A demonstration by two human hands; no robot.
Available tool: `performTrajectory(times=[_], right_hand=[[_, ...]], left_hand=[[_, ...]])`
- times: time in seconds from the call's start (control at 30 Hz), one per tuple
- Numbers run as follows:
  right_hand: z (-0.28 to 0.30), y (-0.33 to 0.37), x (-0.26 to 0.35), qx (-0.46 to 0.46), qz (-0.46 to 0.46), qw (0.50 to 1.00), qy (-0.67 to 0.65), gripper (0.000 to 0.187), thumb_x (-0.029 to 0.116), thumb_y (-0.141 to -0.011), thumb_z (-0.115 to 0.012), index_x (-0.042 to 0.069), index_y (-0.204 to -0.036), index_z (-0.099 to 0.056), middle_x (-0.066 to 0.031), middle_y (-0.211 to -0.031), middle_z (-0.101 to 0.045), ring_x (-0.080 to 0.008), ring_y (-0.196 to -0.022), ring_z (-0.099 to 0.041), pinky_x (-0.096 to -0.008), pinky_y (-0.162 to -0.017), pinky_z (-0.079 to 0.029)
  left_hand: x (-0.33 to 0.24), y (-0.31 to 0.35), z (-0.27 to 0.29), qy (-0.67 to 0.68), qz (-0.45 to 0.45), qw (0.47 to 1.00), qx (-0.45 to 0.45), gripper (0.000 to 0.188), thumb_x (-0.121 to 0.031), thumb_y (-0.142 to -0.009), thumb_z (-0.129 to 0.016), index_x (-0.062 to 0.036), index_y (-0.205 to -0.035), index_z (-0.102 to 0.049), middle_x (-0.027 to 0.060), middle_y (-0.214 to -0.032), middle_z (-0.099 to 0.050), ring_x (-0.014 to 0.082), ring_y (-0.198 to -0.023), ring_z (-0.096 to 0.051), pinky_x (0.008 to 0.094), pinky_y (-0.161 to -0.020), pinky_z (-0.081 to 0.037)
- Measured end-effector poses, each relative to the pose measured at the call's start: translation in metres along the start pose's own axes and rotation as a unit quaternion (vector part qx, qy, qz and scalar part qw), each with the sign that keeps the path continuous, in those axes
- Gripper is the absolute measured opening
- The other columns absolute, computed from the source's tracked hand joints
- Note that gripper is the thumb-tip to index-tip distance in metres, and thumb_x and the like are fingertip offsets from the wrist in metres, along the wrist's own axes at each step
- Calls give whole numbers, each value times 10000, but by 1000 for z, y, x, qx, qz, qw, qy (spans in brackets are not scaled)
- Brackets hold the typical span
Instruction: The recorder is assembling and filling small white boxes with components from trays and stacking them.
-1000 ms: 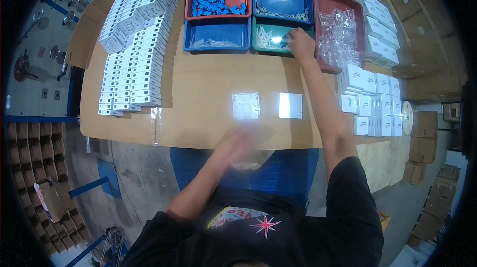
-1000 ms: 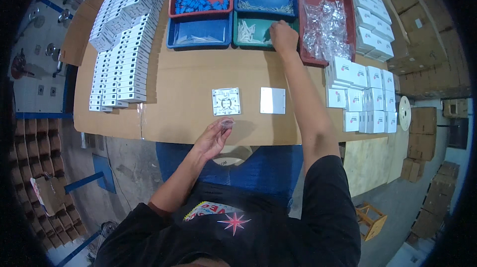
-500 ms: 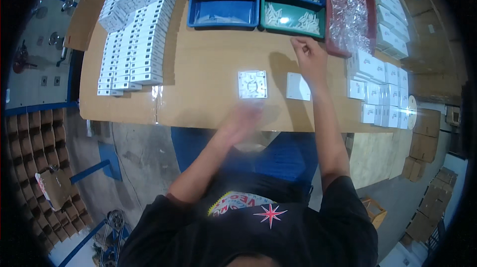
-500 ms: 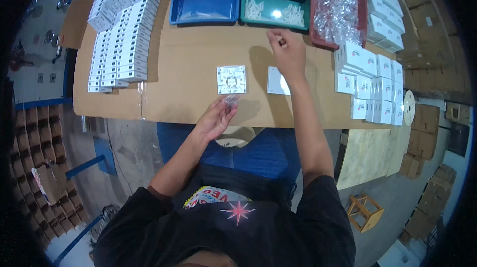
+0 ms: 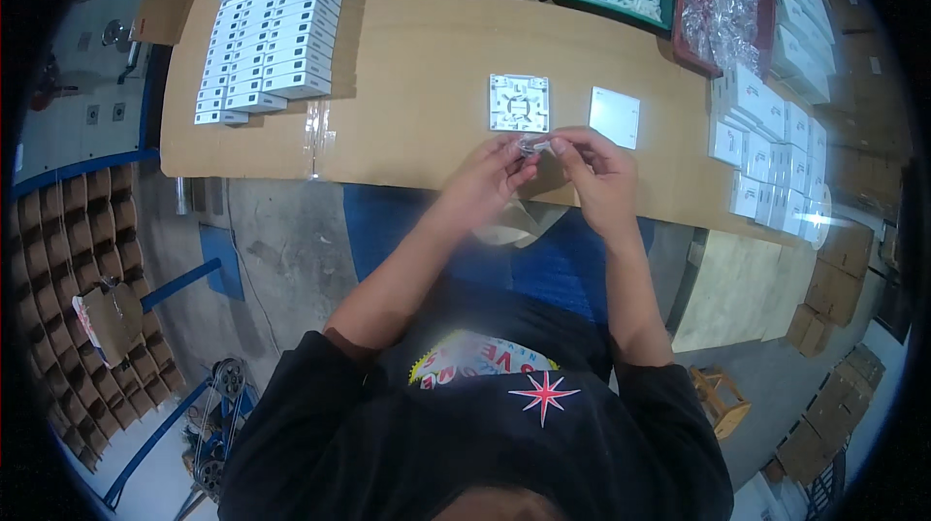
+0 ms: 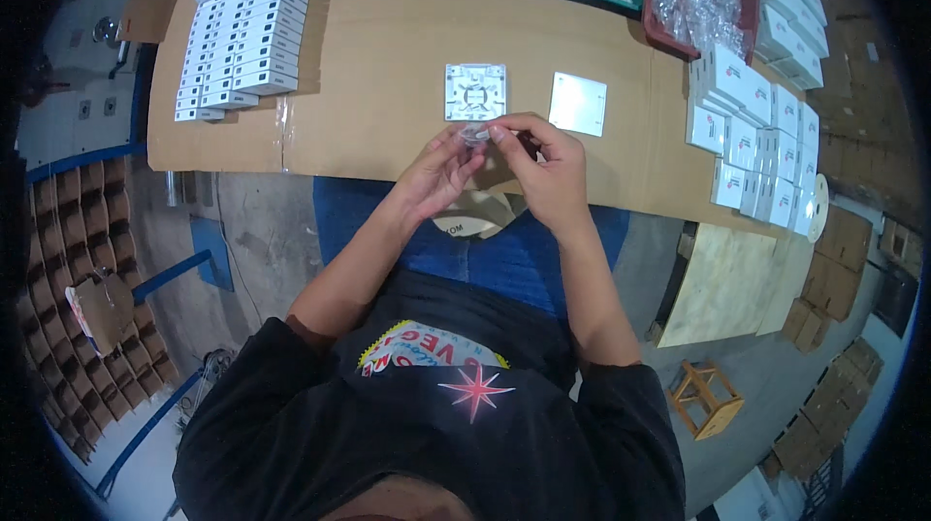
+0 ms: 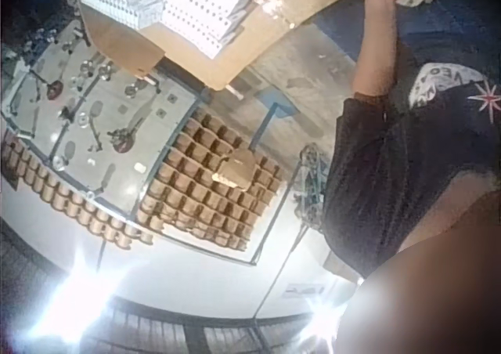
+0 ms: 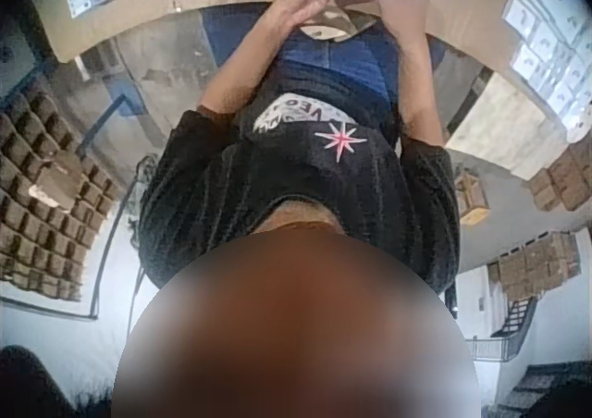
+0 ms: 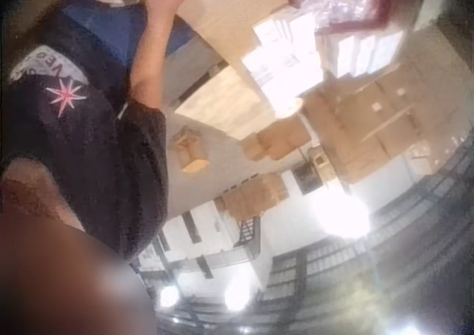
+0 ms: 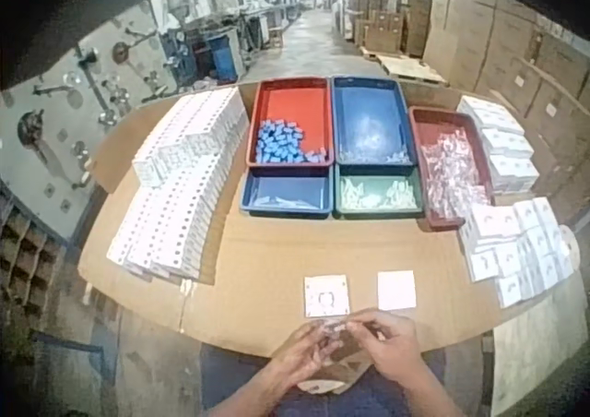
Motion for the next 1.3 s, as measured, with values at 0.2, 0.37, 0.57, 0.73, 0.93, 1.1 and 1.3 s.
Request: performTrajectory(times=[0.2, 0.37, 0.57, 0.73, 0.93, 1.1, 1.3], right_hand=[[-6, 0, 3, -9, 63, 998, 19, 97, 55, -959, -697, -6, -1029, -724, -14, -965, -695, -56, -774, -579, -207, -681, -451], [-6, 0, 5, -11, 118, 991, 57, 92, 51, -937, -707, 2, -1014, -722, -38, -1010, -675, -80, -779, -587, -218, -677, -454], [-9, 1, 4, -11, 106, 991, 76, 96, 58, -922, -727, 4, -1002, -726, -39, -1027, -666, -69, -759, -587, -213, -633, -443], [-8, 1, 2, -16, 76, 992, 101, 114, 69, -911, -745, 7, -1006, -733, -41, -1041, -665, -75, -778, -605, -217, -623, -449], [-19, 6, 26, 53, 116, 967, 222, 126, 71, -874, -763, 13, -977, -718, -64, -1073, -665, -136, -770, -619, -253, -652, -496], [-15, 4, 26, 79, 129, 966, 208, 149, 98, -873, -759, 33, -1002, -725, -61, -1094, -662, -157, -782, -637, -275, -669, -516], [-15, 5, 33, 89, 135, 937, 309, 148, 122, -875, -746, 48, -1001, -725, -52, -1099, -662, -187, -790, -671, -314, -665, -543]], left_hand=[[2, -2, 4, 19, 17, 999, 41, 292, -137, -1009, -655, -25, -1273, -603, 93, -1188, -678, 171, -1032, -711, 270, -907, -632], [3, -2, 4, 11, 20, 999, 31, 308, -117, -1001, -662, -24, -1287, -599, 89, -1175, -685, 171, -1037, -711, 278, -908, -633], [3, 0, -5, 12, 22, 998, 57, 336, -159, -1013, -653, -25, -1313, -583, 90, -1203, -682, 178, -1056, -707, 310, -912, -632], [2, 0, -6, 9, 21, 998, 52, 371, -175, -1015, -653, -25, -1340, -557, 83, -1212, -671, 177, -1086, -695, 304, -940, -618], [-3, 5, -15, 14, -2, 999, 31, 288, -155, -1048, -589, -16, -1299, -571, 87, -1166, -668, 174, -1079, -678, 299, -958, -584], [-2, 1, -12, 8, -3, 999, 36, 284, -195, -1061, -573, -11, -1277, -575, 98, -1147, -668, 176, -1051, -679, 292, -939, -586], [-1, -1, -3, 10, -7, 999, 51, 316, -241, -1067, -567, -23, -1296, -563, 102, -1174, -678, 184, -1047, -704, 319, -923, -625]])
Point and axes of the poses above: each hand's wrist, its own y-axis away from the middle knuckle, its own z-axis out of the back of the hand, x = y × z, the point moved 7 cm from there along -y, towards the middle knuckle
